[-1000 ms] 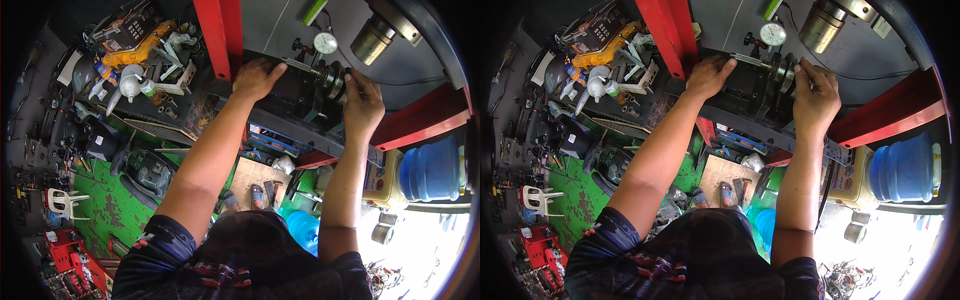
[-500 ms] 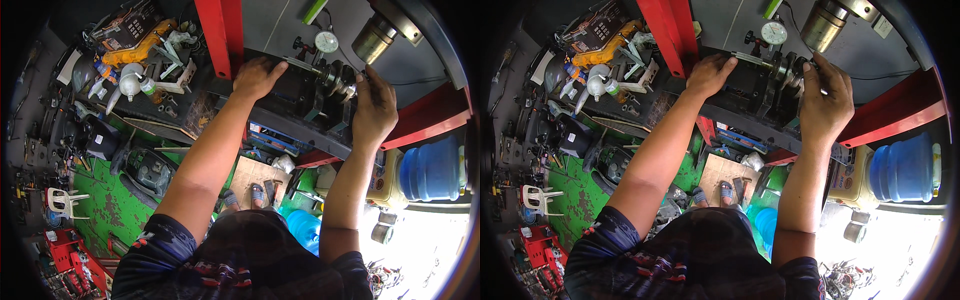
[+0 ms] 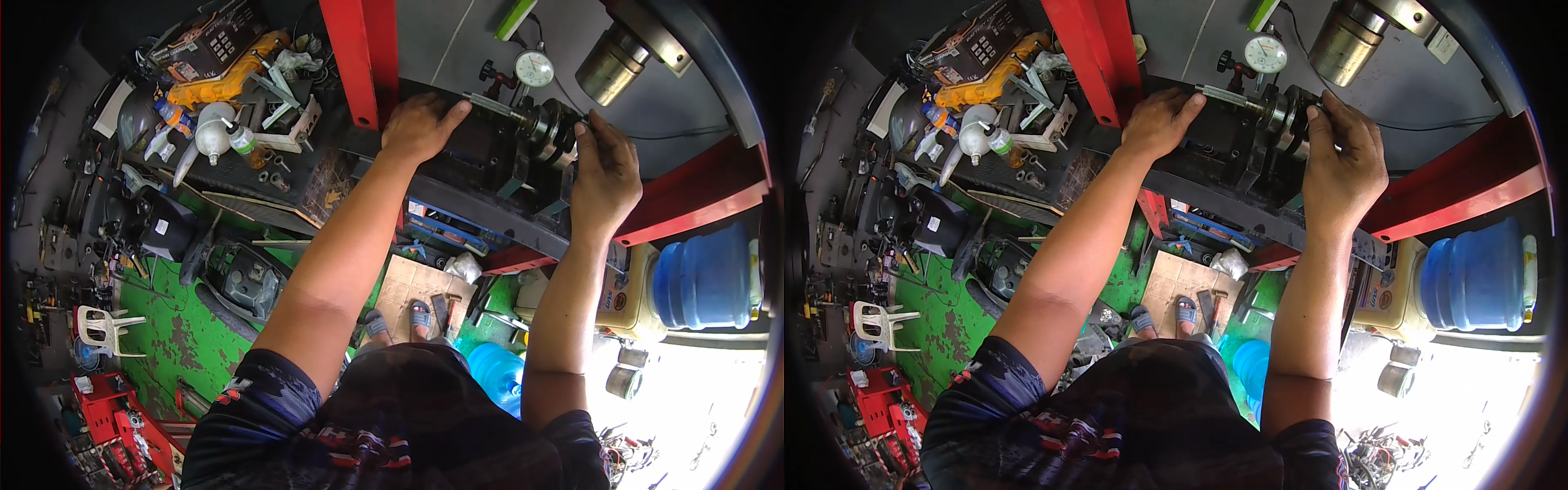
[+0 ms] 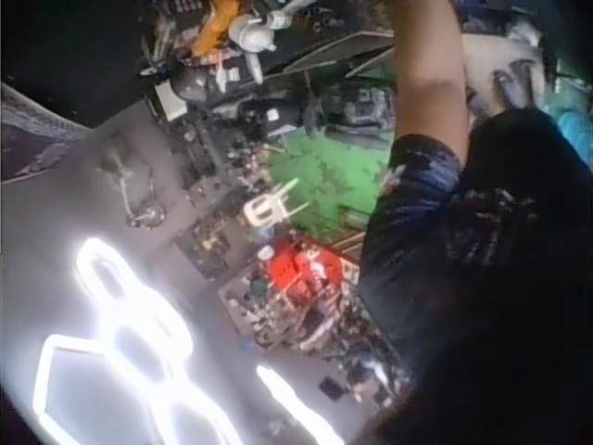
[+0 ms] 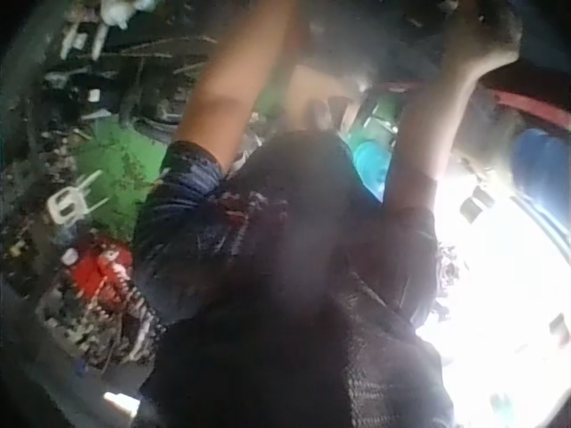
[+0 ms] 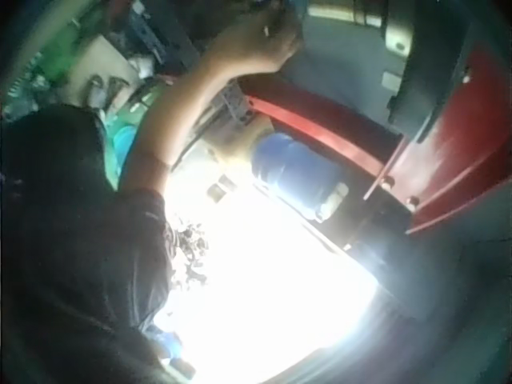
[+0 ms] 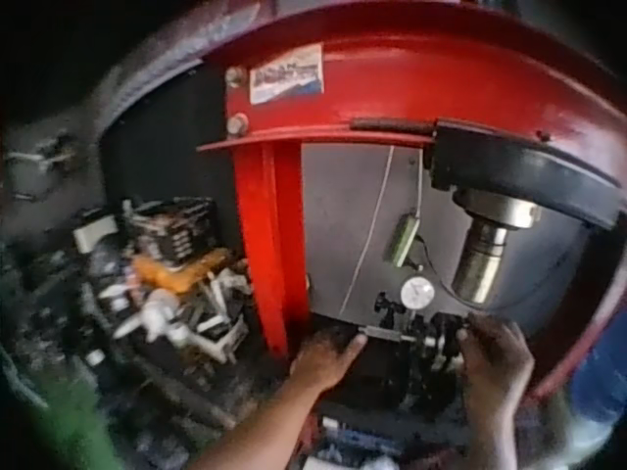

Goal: The person measures a cylindrical mechanical part with a caliper, then uses a rubber mallet to tap it on a cardboard surface. They place the part into a red hydraulic press, adjust it, and continue measuring with the caliper. The person repeats the process of tapping the part with the mallet and placing it back into the press.

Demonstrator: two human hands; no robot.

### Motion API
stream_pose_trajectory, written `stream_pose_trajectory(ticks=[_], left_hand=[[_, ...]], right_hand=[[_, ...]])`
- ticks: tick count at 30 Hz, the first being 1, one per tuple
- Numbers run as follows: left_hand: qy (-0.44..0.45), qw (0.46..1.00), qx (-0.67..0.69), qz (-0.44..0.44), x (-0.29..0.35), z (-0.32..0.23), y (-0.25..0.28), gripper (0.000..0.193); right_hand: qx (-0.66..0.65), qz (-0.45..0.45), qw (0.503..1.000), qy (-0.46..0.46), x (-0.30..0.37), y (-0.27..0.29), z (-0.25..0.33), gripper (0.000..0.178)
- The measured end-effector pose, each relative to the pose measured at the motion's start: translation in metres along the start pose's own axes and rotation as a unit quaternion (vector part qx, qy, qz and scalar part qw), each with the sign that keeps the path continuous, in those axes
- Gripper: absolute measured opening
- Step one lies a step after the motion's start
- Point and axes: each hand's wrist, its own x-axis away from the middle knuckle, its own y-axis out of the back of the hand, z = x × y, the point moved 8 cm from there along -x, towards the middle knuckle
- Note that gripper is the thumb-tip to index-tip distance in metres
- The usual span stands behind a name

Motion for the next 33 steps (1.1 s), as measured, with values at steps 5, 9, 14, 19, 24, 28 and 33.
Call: stream_pose_trajectory(ticks=[5,9,14,19,24,28,33], left_hand=[[0.011,1.000,-0.004,0.029,0.001,-0.006,0.002,0.087],[0.006,1.000,0.005,-0.005,0.001,0.000,0.002,0.085],[0.003,1.000,0.010,-0.012,0.000,0.001,-0.001,0.086],[-0.008,1.000,0.007,-0.022,0.001,0.000,-0.001,0.085],[-0.002,1.000,0.001,-0.014,0.001,-0.003,0.001,0.086],[0.019,0.999,-0.018,0.028,0.001,-0.001,-0.001,0.087],[0.023,0.999,-0.014,0.032,0.001,-0.001,0.001,0.087]], right_hand=[[0.002,-0.003,1.000,-0.003,0.000,0.002,-0.003,0.022],[0.004,-0.003,1.000,0.002,0.000,0.001,0.003,0.021],[0.010,-0.008,1.000,0.016,0.000,0.001,0.000,0.021],[0.024,0.032,0.999,0.005,-0.001,-0.009,-0.012,0.024],[0.062,0.061,0.996,-0.006,-0.001,-0.014,-0.021,0.024],[0.060,0.051,0.997,0.001,-0.001,-0.008,-0.012,0.026],[0.006,0.050,0.998,-0.040,0.002,-0.005,-0.006,0.031]])
